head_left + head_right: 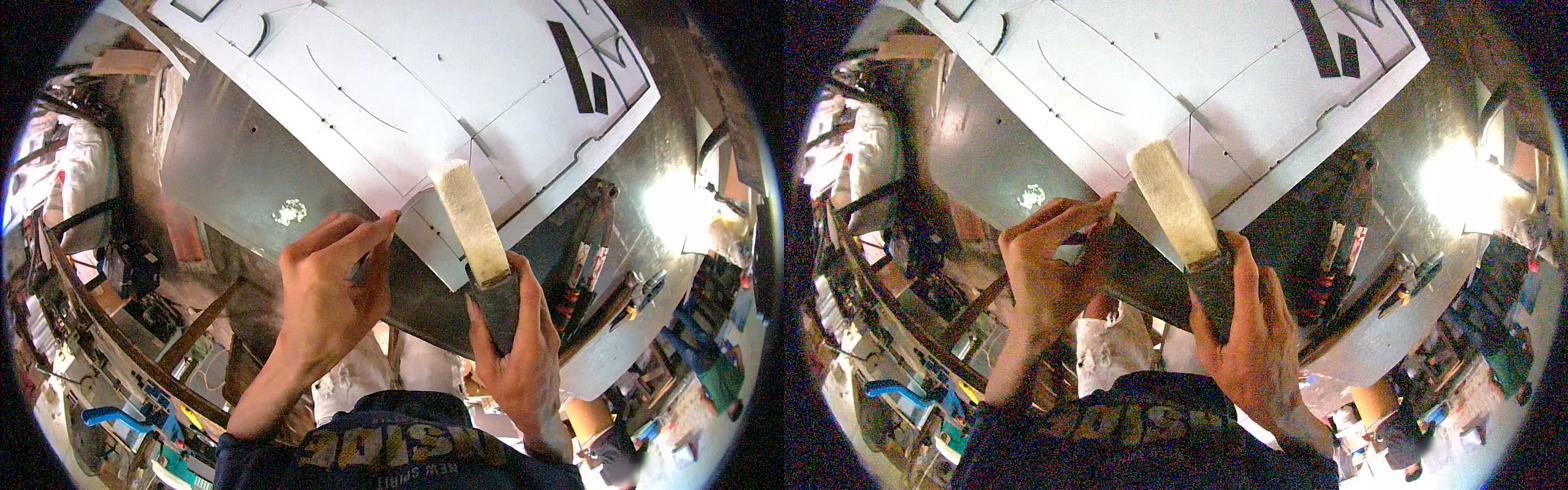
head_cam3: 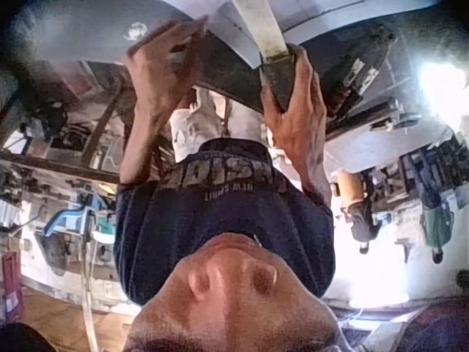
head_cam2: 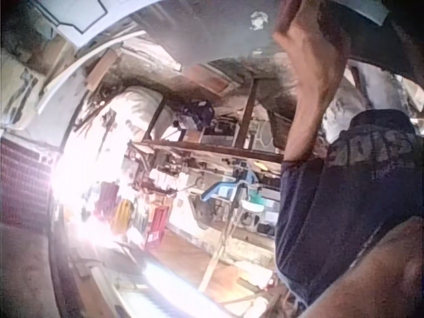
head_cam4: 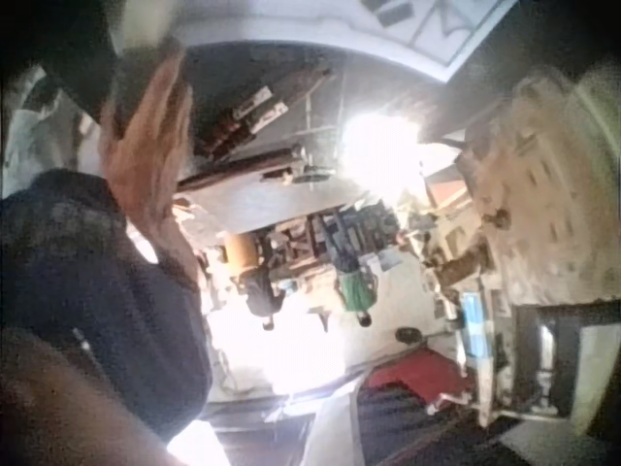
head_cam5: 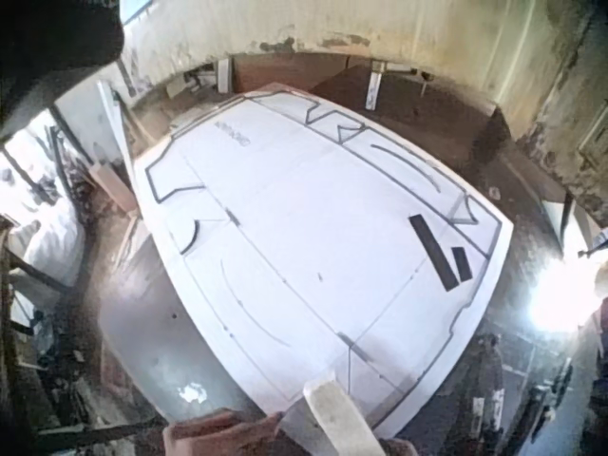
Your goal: The person punches holes into metal plates using a manual press, sands the edges of a metal piece with a block, cuts a large plastic template with a knife, and shapes small metal parts on a bench grinder.
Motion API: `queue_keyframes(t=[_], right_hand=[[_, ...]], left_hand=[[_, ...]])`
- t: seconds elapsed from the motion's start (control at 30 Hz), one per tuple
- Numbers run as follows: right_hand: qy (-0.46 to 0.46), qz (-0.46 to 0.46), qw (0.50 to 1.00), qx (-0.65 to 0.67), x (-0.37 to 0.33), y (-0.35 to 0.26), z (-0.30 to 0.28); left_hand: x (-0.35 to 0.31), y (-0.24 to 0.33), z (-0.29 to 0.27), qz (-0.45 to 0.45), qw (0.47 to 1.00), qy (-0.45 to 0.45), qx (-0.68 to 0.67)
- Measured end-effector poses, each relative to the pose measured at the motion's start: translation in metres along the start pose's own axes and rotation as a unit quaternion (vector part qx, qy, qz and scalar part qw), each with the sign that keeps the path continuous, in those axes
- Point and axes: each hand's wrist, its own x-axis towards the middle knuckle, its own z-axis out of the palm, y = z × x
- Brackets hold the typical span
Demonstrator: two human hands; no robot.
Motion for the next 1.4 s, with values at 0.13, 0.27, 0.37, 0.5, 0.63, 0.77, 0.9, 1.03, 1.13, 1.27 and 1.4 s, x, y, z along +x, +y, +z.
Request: queue_keyframes(t=[0.13,0.27,0.37,0.5,0.63,0.77,0.9,1.03,1.13,1.27,1.4], right_hand=[[0.047,-0.035,0.998,0.011,-0.002,-0.001,-0.001],[-0.011,-0.039,0.999,-0.035,-0.003,-0.004,0.003],[0.014,-0.049,0.999,-0.003,-0.001,-0.011,0.006],[-0.033,0.004,0.999,0.016,-0.005,-0.009,0.008],[0.029,-0.046,0.998,0.010,-0.012,-0.004,0.008],[-0.033,0.005,0.998,0.060,-0.009,0.000,-0.005],[0.216,0.084,0.972,-0.045,-0.035,0.048,-0.010],[0.311,0.226,0.901,-0.203,-0.040,0.109,-0.058],[0.299,0.211,0.886,-0.286,-0.028,0.117,-0.076],[0.284,0.123,0.903,-0.296,-0.003,0.089,-0.071],[0.161,0.028,0.948,-0.272,0.015,0.081,-0.062]], left_hand=[[0.002,0.002,0.000,0.008,1.000,0.009,0.000],[0.003,0.007,-0.003,-0.024,1.000,-0.002,0.007],[0.004,0.004,-0.003,-0.014,1.000,0.005,0.004],[0.002,0.004,-0.001,-0.012,0.999,0.005,0.032],[0.002,0.006,0.003,-0.022,0.998,0.010,0.053],[0.003,0.010,0.007,-0.029,0.997,0.028,0.060],[0.000,0.009,0.009,-0.049,0.994,0.031,0.091],[0.002,0.019,0.009,-0.054,0.990,0.027,0.128],[-0.001,0.021,0.008,-0.072,0.989,0.032,0.128],[0.002,0.027,0.013,-0.080,0.986,0.038,0.143],[0.000,0.026,0.013,-0.086,0.983,0.046,0.155]])
